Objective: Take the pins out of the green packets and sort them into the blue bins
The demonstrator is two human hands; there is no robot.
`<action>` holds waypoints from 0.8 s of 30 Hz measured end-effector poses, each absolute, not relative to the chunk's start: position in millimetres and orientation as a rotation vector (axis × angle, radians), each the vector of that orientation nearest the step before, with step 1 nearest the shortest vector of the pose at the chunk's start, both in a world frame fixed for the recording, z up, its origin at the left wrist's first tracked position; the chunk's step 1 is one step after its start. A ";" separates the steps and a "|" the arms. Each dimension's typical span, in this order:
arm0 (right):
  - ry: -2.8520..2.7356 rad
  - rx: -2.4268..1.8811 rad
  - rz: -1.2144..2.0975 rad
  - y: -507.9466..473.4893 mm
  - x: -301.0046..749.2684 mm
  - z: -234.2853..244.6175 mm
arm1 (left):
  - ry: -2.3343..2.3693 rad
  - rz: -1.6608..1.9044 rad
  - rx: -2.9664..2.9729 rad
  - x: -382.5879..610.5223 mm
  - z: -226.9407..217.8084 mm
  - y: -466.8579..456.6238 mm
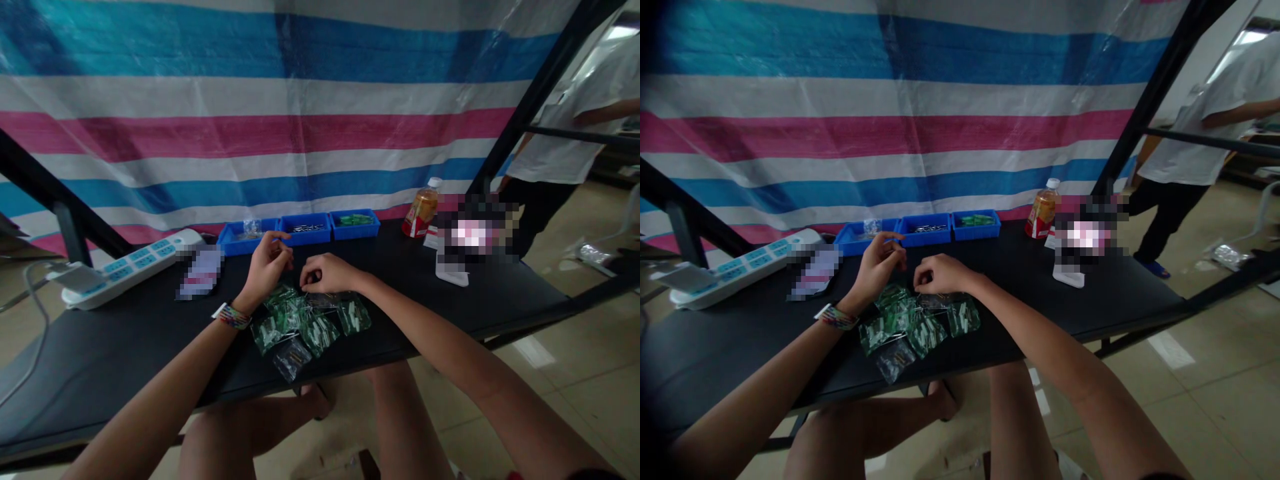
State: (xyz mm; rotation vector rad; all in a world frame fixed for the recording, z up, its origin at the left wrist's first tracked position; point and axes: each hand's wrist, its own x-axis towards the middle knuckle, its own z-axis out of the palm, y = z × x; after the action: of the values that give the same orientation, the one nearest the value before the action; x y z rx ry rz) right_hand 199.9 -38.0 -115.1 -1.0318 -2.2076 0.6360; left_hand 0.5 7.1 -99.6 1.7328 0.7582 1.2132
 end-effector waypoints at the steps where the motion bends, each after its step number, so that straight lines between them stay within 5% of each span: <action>1: -2.245 -1.036 0.597 -40.0 198.4 -115.0 | 0.761 1.215 1.733 0.4 -99.5 7.2; 24: -2.022 -1.130 0.569 -26.9 203.1 -117.2 | 0.770 1.127 1.750 3.4 -102.2 7.3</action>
State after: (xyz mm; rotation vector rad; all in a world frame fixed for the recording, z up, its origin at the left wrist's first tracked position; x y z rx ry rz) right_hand 203.1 -26.9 -117.2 -1.1305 -2.0216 0.5690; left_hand 3.4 7.3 -102.2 1.7495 0.7704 1.1269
